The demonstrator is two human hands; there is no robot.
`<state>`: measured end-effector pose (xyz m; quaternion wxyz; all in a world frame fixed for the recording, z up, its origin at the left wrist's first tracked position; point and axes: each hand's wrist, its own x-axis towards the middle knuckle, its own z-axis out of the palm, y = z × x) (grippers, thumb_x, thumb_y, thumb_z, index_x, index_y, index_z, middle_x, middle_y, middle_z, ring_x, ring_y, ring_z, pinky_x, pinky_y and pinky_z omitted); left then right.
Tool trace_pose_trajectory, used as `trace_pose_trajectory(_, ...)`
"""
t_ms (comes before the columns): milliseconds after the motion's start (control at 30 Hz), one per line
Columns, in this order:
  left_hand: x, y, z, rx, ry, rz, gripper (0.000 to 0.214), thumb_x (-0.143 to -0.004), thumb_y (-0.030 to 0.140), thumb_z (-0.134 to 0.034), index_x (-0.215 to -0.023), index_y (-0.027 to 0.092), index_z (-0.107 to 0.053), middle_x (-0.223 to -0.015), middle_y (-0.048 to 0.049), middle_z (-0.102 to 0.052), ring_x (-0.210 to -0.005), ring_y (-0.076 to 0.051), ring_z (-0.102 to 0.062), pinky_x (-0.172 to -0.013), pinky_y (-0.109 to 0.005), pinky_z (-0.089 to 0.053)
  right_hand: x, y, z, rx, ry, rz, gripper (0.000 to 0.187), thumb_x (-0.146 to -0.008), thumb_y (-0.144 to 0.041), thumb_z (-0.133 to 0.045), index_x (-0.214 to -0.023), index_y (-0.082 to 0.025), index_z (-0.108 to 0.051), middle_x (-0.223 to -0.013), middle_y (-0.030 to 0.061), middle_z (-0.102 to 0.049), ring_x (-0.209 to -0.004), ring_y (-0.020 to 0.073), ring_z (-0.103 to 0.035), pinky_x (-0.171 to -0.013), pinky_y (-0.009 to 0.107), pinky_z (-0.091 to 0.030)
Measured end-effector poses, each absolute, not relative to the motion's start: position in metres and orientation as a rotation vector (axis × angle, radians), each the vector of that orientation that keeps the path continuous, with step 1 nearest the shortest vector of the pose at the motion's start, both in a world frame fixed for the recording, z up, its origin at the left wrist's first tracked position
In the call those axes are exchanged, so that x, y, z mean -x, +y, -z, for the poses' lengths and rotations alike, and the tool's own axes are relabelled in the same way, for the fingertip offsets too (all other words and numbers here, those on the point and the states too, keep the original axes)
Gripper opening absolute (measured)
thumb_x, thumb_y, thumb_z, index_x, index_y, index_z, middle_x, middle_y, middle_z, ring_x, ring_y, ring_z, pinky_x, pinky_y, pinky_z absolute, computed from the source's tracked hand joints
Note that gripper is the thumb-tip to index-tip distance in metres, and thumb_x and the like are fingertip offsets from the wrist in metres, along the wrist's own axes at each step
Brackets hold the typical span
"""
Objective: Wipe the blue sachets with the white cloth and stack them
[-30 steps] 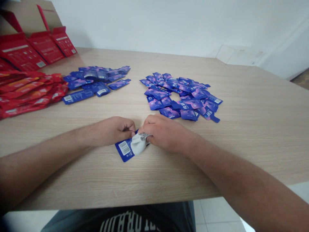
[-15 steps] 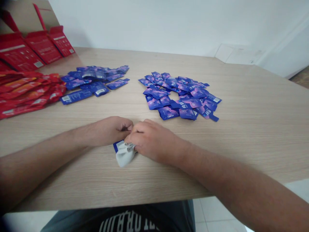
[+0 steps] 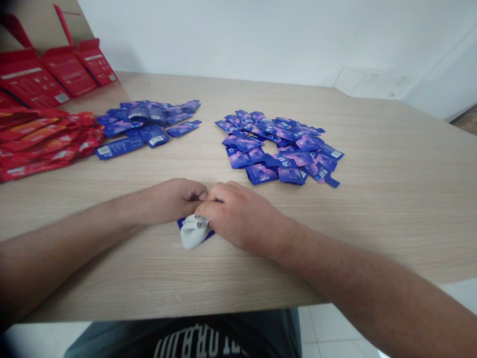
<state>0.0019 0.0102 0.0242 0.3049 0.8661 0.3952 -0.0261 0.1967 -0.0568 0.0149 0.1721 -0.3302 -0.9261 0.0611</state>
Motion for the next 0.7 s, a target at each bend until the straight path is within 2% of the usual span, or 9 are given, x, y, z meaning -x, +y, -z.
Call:
trace_pose_trajectory(67,-0.002,0.011,-0.024,-2.29,1.044,0.071,0.023,-0.086,0.033,-0.048,-0.085,0.02,-0.068,-0.071,0.0029,-0.067,-0.067,-0.013,-0.058,-0.057,-0.022,-0.035,-0.197,-0.056,-0.015,0.952,-2.578,-0.17,0.017,-0.094,-0.019,-0.059,-0.106,-0.019,-0.07,-0.1,0.0073,-0.061,-0.096,0.0207,-0.055,-0.09,0.035,-0.046)
trace_pose_trajectory(233,-0.001,0.011,-0.024,-2.296,1.03,0.055,0.019,-0.082,0.026,-0.05,-0.082,0.019,-0.067,-0.071,0.0032,-0.066,-0.069,-0.013,-0.059,-0.058,-0.021,-0.037,-0.194,-0.06,-0.013,0.83,-2.642,-0.143,0.018,-0.098,-0.026,-0.054,-0.104,-0.022,-0.071,-0.102,0.0055,-0.061,-0.095,0.0206,-0.054,-0.085,0.035,-0.047)
trace_pose_trajectory(367,-0.001,0.011,-0.024,-2.285,1.038,0.055,0.024,-0.085,0.035,-0.05,-0.084,0.02,-0.068,-0.074,0.0027,-0.068,-0.069,-0.013,-0.059,-0.057,-0.022,-0.036,-0.193,-0.059,-0.013,0.925,-2.541,-0.173,0.018,-0.094,-0.021,-0.059,-0.108,-0.019,-0.071,-0.104,0.0069,-0.062,-0.098,0.0203,-0.054,-0.091,0.034,-0.046)
trace_pose_trajectory(567,-0.001,0.01,-0.024,-2.282,1.031,0.054,0.018,-0.082,0.026,-0.05,-0.082,0.02,-0.067,-0.069,0.0044,-0.066,-0.067,-0.012,-0.059,-0.058,-0.021,-0.038,-0.201,-0.057,-0.016,0.752,-2.724,-0.215,0.021,-0.097,-0.022,-0.054,-0.107,-0.024,-0.072,-0.102,0.0054,-0.063,-0.096,0.02,-0.056,-0.089,0.035,-0.045)
trace_pose_trajectory(700,-0.001,0.011,-0.021,-2.281,1.072,0.064,0.02,-0.083,0.028,-0.05,-0.085,0.021,-0.069,-0.068,0.0046,-0.066,-0.063,-0.012,-0.059,-0.055,-0.021,-0.037,-0.211,-0.047,-0.016,0.923,-2.632,-0.243,0.023,-0.092,-0.017,-0.059,-0.112,-0.019,-0.07,-0.104,0.0078,-0.061,-0.099,0.0206,-0.056,-0.091,0.035,-0.046)
